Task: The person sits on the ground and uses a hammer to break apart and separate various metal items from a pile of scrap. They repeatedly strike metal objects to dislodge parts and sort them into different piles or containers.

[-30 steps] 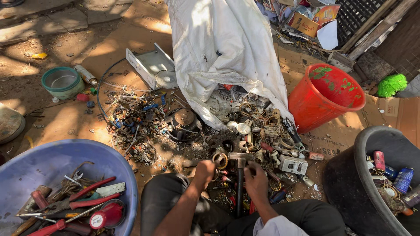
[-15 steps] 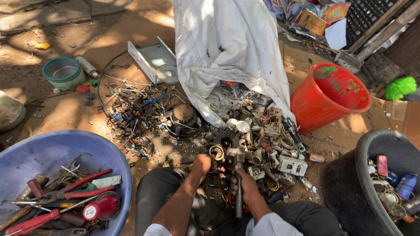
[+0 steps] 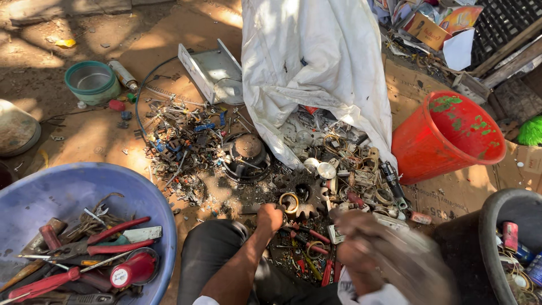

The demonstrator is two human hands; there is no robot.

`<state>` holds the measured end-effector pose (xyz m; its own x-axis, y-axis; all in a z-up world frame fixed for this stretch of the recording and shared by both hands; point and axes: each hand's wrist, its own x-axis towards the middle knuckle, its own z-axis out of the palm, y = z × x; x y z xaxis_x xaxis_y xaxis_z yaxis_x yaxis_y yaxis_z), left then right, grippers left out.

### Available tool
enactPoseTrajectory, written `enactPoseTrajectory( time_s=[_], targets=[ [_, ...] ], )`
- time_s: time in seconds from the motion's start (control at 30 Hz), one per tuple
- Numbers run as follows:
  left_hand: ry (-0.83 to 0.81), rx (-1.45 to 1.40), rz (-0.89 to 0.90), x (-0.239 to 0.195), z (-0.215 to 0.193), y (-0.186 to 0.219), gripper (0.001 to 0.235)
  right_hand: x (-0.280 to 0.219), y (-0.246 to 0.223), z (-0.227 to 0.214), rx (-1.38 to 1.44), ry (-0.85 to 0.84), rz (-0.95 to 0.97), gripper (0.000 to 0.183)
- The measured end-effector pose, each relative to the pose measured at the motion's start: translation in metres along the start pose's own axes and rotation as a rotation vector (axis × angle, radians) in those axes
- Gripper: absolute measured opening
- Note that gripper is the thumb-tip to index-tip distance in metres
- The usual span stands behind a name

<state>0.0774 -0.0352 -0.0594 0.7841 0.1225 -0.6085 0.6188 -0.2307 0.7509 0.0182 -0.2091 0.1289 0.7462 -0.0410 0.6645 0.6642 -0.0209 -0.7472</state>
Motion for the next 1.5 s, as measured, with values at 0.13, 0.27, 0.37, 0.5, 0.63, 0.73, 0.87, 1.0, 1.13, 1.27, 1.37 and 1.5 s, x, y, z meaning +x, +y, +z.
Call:
enactPoseTrajectory(
  time_s=[0.13,0.27,0.37,0.5,0.63,0.73,0.87,1.0,1.13,1.27,1.37,1.5],
  targets=[
    [0.007,0.087,0.073,0.007,0.001,-0.013,0.039,-0.051,0.058,0.0,-0.845,-0.495,0.913,0.049],
    [0.057,0.223,0.221,0.016,0.005,-0.017,0.027,-0.055,0.065,-0.014,-0.507,-0.195,1.143,0.044],
    [0.067,0.143,0.217,0.019,0.016,-0.018,0.029,-0.037,0.027,-0.029,-0.643,-0.183,0.672,0.042],
    [-0.011,0.068,0.087,0.013,0.012,-0.019,0.031,-0.007,-0.012,-0.028,0.095,0.052,0.086,0.038],
    [-0.038,0.012,0.142,0.012,0.011,-0.018,0.028,-0.011,0.012,-0.007,0.409,0.004,-0.013,0.045],
    [-0.03,0.09,0.176,0.015,0.015,-0.025,0.028,-0.044,0.042,0.006,-0.686,-0.422,0.753,0.062],
    [-0.014,0.219,0.228,0.028,0.01,-0.021,0.027,-0.055,0.047,0.003,-0.802,-0.458,1.183,0.064],
    [-0.109,0.233,0.121,0.032,0.02,-0.021,0.03,-0.04,0.011,-0.009,-0.333,-0.133,0.768,0.052],
    [-0.045,0.083,0.19,0.018,0.014,-0.023,0.034,-0.027,0.003,-0.007,-0.078,-0.001,0.108,0.05],
    [-0.05,0.159,0.163,0.011,0.004,-0.01,0.034,-0.049,0.043,0.003,-0.522,-0.245,0.491,0.056],
    [-0.076,0.133,0.139,0.001,0.002,-0.006,0.035,-0.07,0.077,-0.013,-0.908,-0.536,0.91,0.064],
    [-0.042,0.112,0.17,-0.008,-0.009,0.0,0.036,-0.085,0.108,-0.025,-0.768,-0.429,1.024,0.073]
  ],
)
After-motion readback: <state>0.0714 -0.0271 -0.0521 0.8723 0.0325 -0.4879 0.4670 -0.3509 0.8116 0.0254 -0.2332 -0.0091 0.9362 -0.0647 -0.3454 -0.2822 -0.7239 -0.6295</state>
